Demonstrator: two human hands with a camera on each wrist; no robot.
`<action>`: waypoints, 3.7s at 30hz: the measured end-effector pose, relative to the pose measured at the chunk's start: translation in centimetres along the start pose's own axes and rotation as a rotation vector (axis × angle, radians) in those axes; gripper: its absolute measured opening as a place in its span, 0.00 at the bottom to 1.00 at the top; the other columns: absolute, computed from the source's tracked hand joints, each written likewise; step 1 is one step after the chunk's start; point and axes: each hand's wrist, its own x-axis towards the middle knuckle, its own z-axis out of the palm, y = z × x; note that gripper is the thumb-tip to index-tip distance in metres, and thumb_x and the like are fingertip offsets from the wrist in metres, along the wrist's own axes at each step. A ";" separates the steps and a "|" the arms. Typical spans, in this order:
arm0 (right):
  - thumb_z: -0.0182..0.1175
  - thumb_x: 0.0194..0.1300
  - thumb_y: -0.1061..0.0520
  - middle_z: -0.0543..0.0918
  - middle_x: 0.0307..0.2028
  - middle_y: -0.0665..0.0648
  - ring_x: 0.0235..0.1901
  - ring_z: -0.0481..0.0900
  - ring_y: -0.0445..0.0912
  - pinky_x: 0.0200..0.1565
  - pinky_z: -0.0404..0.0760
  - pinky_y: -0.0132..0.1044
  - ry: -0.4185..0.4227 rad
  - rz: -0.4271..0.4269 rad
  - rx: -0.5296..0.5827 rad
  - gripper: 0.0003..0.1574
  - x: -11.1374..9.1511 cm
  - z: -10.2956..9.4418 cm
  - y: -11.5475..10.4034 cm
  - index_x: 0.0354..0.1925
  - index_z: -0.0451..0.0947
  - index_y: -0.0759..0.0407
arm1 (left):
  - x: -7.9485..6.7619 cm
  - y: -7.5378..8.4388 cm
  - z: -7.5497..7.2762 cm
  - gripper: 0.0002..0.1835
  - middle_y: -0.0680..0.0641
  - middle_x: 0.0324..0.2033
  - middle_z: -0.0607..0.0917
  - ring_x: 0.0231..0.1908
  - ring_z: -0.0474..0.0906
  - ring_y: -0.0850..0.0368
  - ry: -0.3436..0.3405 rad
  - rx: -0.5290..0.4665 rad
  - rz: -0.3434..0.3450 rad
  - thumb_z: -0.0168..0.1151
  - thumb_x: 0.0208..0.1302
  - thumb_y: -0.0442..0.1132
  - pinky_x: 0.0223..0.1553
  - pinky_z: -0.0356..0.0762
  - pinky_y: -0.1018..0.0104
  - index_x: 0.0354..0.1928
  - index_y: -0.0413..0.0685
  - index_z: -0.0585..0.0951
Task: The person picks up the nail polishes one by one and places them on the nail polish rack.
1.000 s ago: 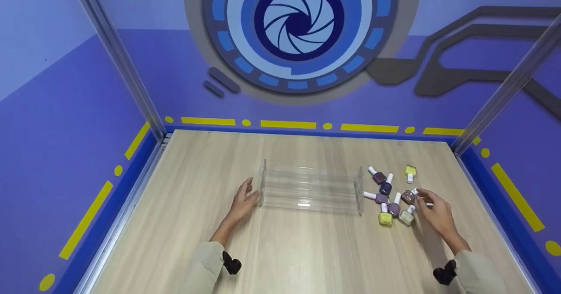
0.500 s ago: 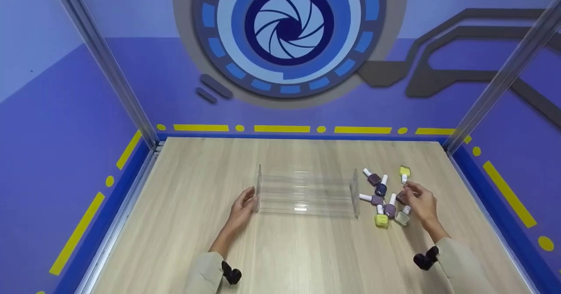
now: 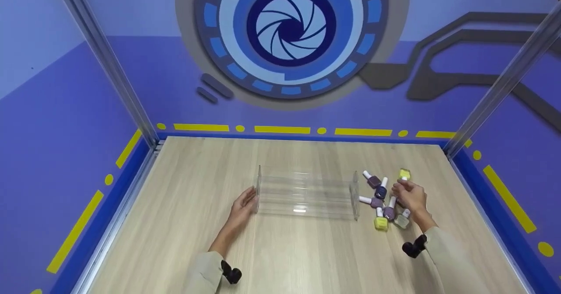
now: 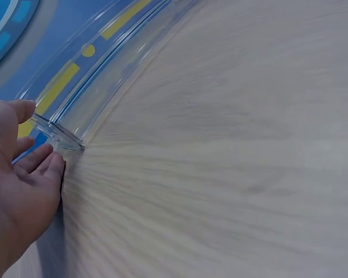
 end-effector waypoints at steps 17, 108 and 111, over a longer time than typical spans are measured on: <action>0.51 0.76 0.57 0.78 0.61 0.77 0.61 0.76 0.66 0.66 0.76 0.52 0.018 -0.026 -0.195 0.28 2.5 2.6 0.7 0.64 0.71 0.77 | 0.5 -0.9 -0.7 0.32 0.39 0.73 0.71 0.74 0.65 0.44 -0.045 -0.082 -0.082 0.58 0.76 0.50 0.77 0.64 0.54 0.74 0.41 0.67; 0.52 0.79 0.58 0.80 0.58 0.69 0.34 0.78 0.25 0.51 0.86 0.27 -0.024 -0.046 0.046 0.27 0.9 1.5 -4.4 0.66 0.68 0.75 | 0.3 0.1 0.9 0.27 0.35 0.72 0.70 0.75 0.64 0.40 0.083 -0.080 -0.062 0.52 0.80 0.43 0.76 0.64 0.49 0.73 0.36 0.68; 0.54 0.78 0.58 0.83 0.54 0.66 0.35 0.78 0.25 0.50 0.86 0.26 -0.019 -0.092 0.031 0.26 0.6 1.8 -4.9 0.65 0.70 0.75 | 0.1 0.2 1.1 0.26 0.34 0.72 0.70 0.75 0.63 0.39 0.079 -0.090 -0.052 0.52 0.80 0.42 0.76 0.63 0.48 0.72 0.35 0.68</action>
